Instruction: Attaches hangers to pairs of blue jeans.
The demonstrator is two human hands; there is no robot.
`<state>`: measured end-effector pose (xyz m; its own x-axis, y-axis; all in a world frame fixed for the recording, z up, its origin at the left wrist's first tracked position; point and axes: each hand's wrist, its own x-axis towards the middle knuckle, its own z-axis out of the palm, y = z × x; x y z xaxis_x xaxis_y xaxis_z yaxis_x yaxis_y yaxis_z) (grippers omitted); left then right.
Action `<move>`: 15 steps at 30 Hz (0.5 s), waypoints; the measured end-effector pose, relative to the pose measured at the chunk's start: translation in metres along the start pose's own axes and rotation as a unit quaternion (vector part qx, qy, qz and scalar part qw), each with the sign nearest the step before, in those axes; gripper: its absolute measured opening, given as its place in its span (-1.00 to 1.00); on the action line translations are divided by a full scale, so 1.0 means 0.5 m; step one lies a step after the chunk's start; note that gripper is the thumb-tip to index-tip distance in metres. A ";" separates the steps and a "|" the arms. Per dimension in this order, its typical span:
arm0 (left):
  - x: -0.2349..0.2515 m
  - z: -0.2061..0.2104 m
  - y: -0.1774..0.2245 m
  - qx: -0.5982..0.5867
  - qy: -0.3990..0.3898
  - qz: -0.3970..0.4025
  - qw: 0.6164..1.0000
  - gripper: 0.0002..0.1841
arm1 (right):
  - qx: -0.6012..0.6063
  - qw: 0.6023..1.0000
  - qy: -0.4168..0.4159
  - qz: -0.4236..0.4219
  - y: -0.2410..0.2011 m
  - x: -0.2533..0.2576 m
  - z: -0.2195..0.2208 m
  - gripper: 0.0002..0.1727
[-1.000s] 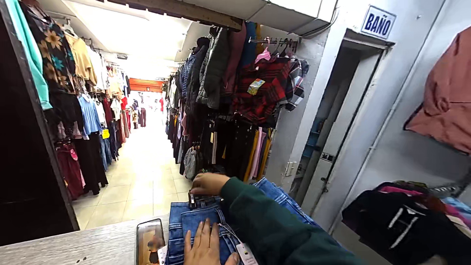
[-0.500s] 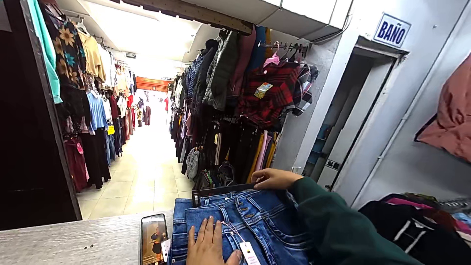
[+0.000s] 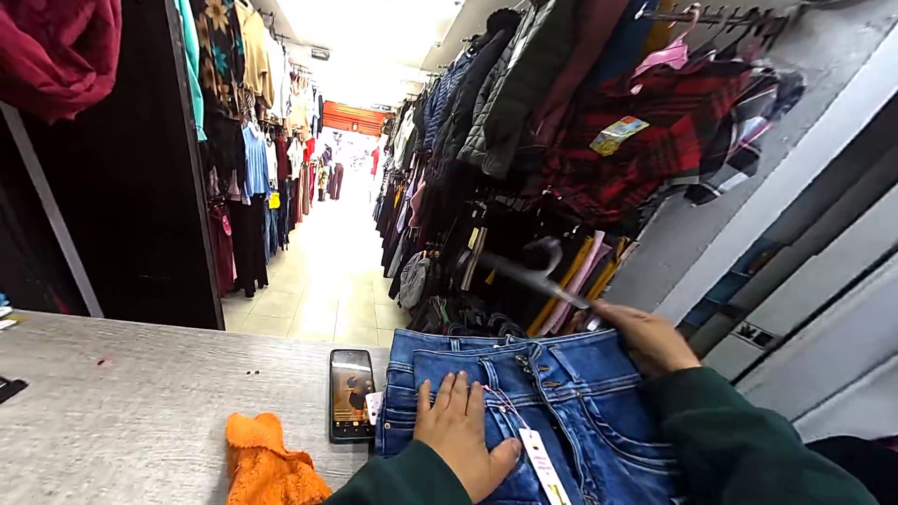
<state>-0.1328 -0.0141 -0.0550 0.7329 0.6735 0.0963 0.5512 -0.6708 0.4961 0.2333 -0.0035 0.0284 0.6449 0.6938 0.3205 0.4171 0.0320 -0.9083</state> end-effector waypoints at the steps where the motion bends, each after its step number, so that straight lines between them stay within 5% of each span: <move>1: 0.000 0.000 0.000 0.000 0.000 0.000 1.000 -0.08 | 0.080 0.995 0.064 0.009 -0.005 0.013 -0.005 -0.60; 4: 0.001 0.002 -0.002 -0.001 0.004 0.003 1.000 -0.06 | 0.244 0.960 0.135 -0.028 -0.064 0.028 -0.029 -0.57; 6: 0.005 0.001 -0.006 -0.011 0.024 0.009 1.000 -0.04 | 0.182 0.975 0.090 -0.089 -0.122 -0.004 -0.021 -0.59; 8: 0.005 0.013 -0.007 -0.004 0.143 0.042 0.989 -0.07 | -0.033 0.976 -0.007 -0.214 -0.168 -0.061 -0.004 -0.60; 11: 0.009 -0.002 -0.005 0.149 0.439 0.113 0.879 -0.14 | -0.295 0.856 -0.138 -0.402 -0.190 -0.132 0.035 -0.58; 13: -0.013 -0.073 -0.008 0.207 0.532 0.090 0.816 -0.09 | -0.311 0.813 -0.229 -0.434 -0.186 -0.169 0.061 -0.53; 15: -0.066 -0.138 -0.031 0.213 0.532 0.027 0.819 -0.02 | -0.255 0.827 -0.287 -0.411 -0.222 -0.244 0.089 -0.63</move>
<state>-0.1931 -0.0047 -0.0063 0.1231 0.3777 0.9177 0.7846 -0.6033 0.1430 0.0797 -0.0597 0.0780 -0.3400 0.8203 0.4599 0.8737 0.4565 -0.1683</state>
